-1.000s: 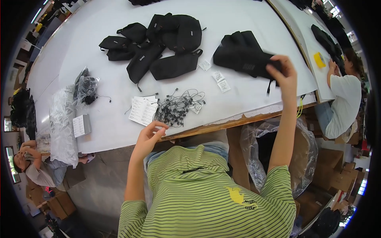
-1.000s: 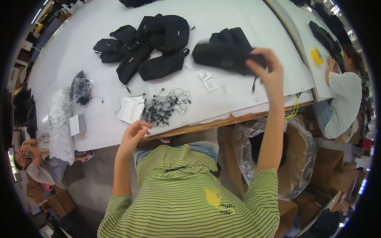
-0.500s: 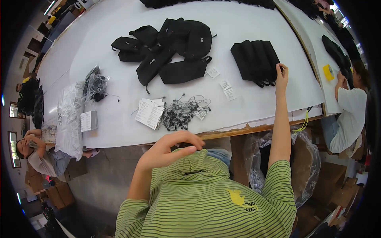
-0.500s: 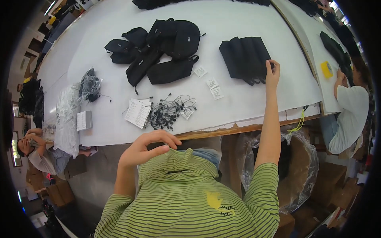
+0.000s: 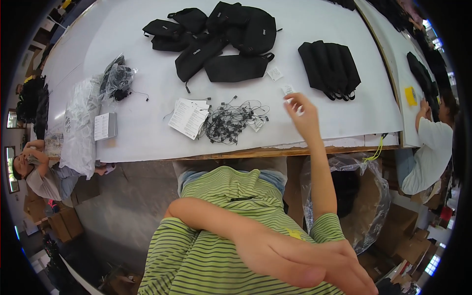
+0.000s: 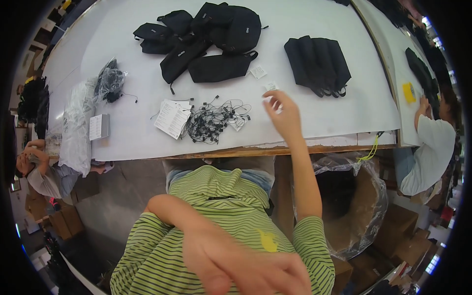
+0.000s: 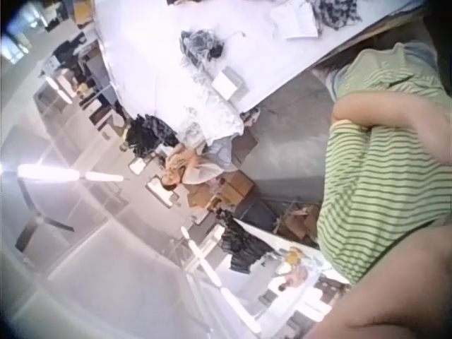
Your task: Packing eye-glass cases with cards and tags at a workstation.
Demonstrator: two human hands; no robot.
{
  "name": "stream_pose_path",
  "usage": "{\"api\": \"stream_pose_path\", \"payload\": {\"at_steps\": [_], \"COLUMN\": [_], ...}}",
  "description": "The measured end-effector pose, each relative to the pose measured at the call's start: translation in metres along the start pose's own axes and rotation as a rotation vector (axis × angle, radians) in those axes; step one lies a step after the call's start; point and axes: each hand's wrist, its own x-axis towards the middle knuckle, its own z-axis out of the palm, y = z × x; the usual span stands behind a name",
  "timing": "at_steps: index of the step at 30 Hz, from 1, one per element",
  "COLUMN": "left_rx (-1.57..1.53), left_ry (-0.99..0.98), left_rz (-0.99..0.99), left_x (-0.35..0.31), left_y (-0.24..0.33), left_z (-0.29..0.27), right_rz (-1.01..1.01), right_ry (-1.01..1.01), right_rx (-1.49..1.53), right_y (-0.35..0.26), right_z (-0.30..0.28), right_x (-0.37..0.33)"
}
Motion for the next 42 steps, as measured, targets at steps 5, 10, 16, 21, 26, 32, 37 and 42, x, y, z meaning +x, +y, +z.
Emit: {"api": "stream_pose_path", "payload": {"at_steps": [5, 10, 16, 21, 26, 32, 37, 42], "left_rx": [0.488, 1.783, 2.287, 2.322, 2.404, 1.641, 1.226, 1.417], "left_ry": [0.251, 1.222, 1.501, 1.446, 1.449, 1.477, 1.470, 1.268], "left_rz": [-0.586, -0.753, -1.014, -1.020, -0.903, -1.053, -0.531, -0.615], "left_x": [-0.053, -0.170, -0.284, -0.283, -0.264, -0.219, -0.183, -0.164], "left_y": [0.017, 0.090, 0.126, 0.119, 0.118, 0.126, 0.089, 0.046], "left_z": [-0.012, -0.059, -0.092, -0.094, -0.091, -0.065, -0.050, -0.057], "right_rz": [0.169, 0.213, 0.435, 0.224, 0.060, -0.068, 0.142, 0.230], "right_ry": [-0.182, 0.093, 0.094, 0.083, -0.047, -0.240, -0.187, -0.149], "right_rx": [-0.196, -0.105, -0.366, -0.423, -0.446, -0.594, 0.089, 0.401], "right_y": [-0.001, 0.011, 0.037, 0.019, 0.022, 0.022, -0.042, -0.083], "right_z": [0.049, 0.027, -0.022, -0.013, 0.015, 0.015, 0.023, 0.043], "right_x": [-0.008, -0.008, -0.026, -0.030, -0.013, -0.002, -0.026, -0.052]}}
